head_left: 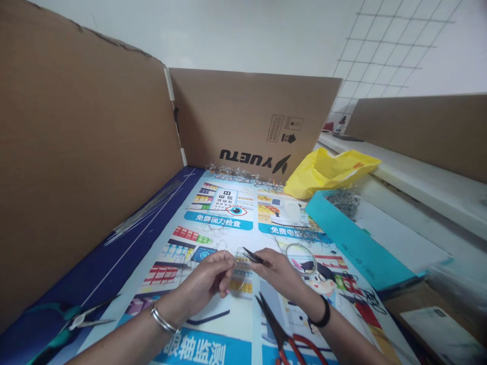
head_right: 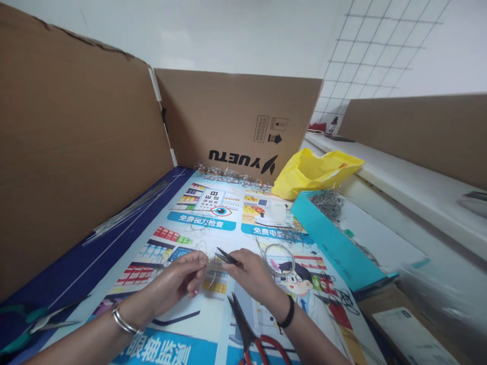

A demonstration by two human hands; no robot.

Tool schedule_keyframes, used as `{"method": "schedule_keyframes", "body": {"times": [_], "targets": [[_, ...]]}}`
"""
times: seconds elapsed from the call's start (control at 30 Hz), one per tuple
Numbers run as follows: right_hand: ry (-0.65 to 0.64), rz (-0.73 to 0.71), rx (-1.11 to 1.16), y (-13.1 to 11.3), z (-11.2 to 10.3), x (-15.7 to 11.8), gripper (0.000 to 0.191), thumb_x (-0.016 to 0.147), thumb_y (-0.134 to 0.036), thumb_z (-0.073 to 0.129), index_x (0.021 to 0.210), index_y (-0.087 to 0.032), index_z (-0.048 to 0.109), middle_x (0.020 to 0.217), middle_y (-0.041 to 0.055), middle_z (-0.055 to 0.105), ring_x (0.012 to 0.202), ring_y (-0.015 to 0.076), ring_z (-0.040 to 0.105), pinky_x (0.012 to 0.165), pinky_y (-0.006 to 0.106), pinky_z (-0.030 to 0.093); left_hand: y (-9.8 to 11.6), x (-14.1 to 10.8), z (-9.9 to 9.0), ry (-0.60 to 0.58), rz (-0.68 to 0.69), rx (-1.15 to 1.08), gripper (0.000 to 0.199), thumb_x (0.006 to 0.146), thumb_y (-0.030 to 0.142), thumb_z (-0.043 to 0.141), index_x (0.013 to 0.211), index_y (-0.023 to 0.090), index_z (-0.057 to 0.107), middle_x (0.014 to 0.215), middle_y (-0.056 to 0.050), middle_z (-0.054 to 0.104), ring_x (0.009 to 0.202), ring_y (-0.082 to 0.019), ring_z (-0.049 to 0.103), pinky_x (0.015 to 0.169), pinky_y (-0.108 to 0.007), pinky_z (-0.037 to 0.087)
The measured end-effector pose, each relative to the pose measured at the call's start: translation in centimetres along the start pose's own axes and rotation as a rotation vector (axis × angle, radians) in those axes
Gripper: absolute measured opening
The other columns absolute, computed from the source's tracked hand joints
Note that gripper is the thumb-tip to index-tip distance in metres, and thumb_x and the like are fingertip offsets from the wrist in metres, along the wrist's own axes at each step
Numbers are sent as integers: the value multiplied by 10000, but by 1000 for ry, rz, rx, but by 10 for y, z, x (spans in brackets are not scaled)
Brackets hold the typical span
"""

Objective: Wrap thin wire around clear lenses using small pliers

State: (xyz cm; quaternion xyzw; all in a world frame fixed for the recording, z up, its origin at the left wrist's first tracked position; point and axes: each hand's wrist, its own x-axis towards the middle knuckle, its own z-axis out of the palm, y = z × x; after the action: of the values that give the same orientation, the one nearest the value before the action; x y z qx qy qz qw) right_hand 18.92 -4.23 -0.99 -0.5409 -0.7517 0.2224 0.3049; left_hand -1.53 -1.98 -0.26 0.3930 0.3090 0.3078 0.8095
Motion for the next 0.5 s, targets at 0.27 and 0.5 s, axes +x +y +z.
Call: {"method": "schedule_keyframes", "body": {"times": [0.27, 0.5], "targets": [[-5, -37, -85, 5, -6, 2, 237, 849, -335, 516, 661, -194, 542, 653, -8, 539, 625, 128, 491, 564, 227, 352, -1, 0, -2, -2, -32, 4, 155, 787, 277, 563, 696, 171, 495, 510, 61, 429, 375, -44, 312, 409, -207, 272], [-6, -27, -90, 12, -9, 3, 225, 837, -345, 532, 673, -191, 550, 675, -4, 544, 634, 133, 498, 565, 232, 357, 1, -1, 1, -33, -28, -40, 144, 772, 261, 576, 688, 166, 506, 487, 72, 391, 369, -40, 281, 395, -203, 258]]}}
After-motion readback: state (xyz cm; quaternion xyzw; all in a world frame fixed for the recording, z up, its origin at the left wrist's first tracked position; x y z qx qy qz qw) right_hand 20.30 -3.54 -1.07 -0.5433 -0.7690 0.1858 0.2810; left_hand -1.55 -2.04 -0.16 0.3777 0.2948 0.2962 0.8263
